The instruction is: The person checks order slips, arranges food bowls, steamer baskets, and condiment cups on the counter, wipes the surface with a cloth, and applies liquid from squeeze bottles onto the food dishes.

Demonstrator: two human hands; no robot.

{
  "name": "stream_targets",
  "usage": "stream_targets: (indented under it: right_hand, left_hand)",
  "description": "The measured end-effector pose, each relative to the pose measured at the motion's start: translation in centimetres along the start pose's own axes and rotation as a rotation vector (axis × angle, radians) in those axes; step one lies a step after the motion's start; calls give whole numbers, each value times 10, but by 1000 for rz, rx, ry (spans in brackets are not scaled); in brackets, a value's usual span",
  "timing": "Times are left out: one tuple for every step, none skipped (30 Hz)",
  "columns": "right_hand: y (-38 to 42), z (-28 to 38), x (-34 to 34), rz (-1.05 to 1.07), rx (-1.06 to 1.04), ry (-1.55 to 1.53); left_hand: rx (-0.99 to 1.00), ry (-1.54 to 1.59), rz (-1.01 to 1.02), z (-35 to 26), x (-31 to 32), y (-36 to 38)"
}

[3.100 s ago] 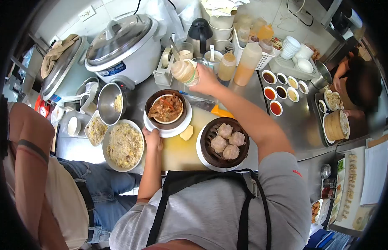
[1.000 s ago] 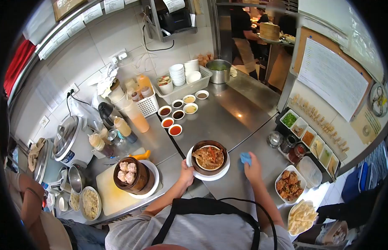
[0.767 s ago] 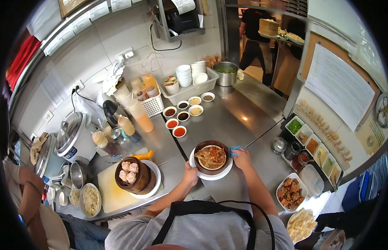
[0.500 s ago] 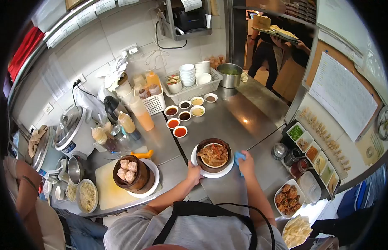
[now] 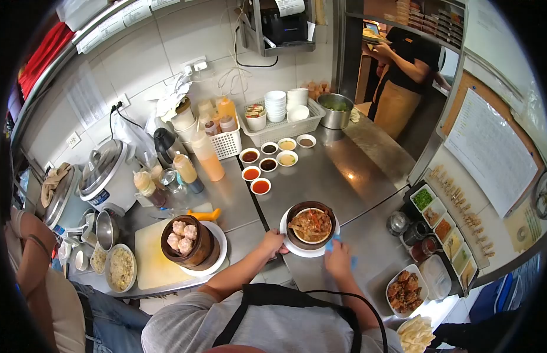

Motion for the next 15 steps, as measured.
stream_targets:
  right_hand:
    - [15,3,2,-37,-20,4]
    - [22,4,2,-74,-40,7]
    - [19,-4,1,-69,-13,28]
    - [12,-15,0,-63,15,48]
    - [5,-25,-2,-57,45,66]
    - [-2,-30,-8,-83,42,78]
    - [-12,-33,-16,-110,37,92]
    - [-23,-36,-24,-138,31,106]
    - [-37,-42,-24,-143,-10,114]
    - [-54,-48,-19,-144,-52,122]
    - [-68,-51,-15,-144,-96,131]
    - [-80,-50,-14,-138,-118,97]
    - [-91,-48,-15,-132,-140,62]
    - [-96,-48,-15,-126,-160,27]
    - [-95,-50,-15,-101,-134,5]
  left_hand:
    - [-59,37,55,10,5,4]
    - [-118,73,110,22,10,9]
    - [-177,108,164,30,14,13]
    - [-280,26,247,30,19,23]
    - [-385,-57,329,30,21,35]
    - [-487,-141,413,28,23,42]
    - [-434,-226,393,22,19,36]
    - [-377,-310,372,14,11,21]
    - [-319,-391,348,6,6,6]
    - [-243,-314,322,-1,4,-10]
    - [-167,-236,294,-9,4,-25]
    - [-113,-282,272,-16,7,-34]
    - [-60,-328,249,-24,13,-41]
    - [-6,-375,227,-28,17,-44]
    - [-6,-386,217,-28,19,-44]
Point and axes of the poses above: each hand's wrist, its own y-axis away from the middle knuckle, its own x-axis out of the palm, z = x × y, the point moved 4 cm from there along -y, towards the middle knuckle, and after that the axes turned 10 degrees about y, right-handed, at the moved point
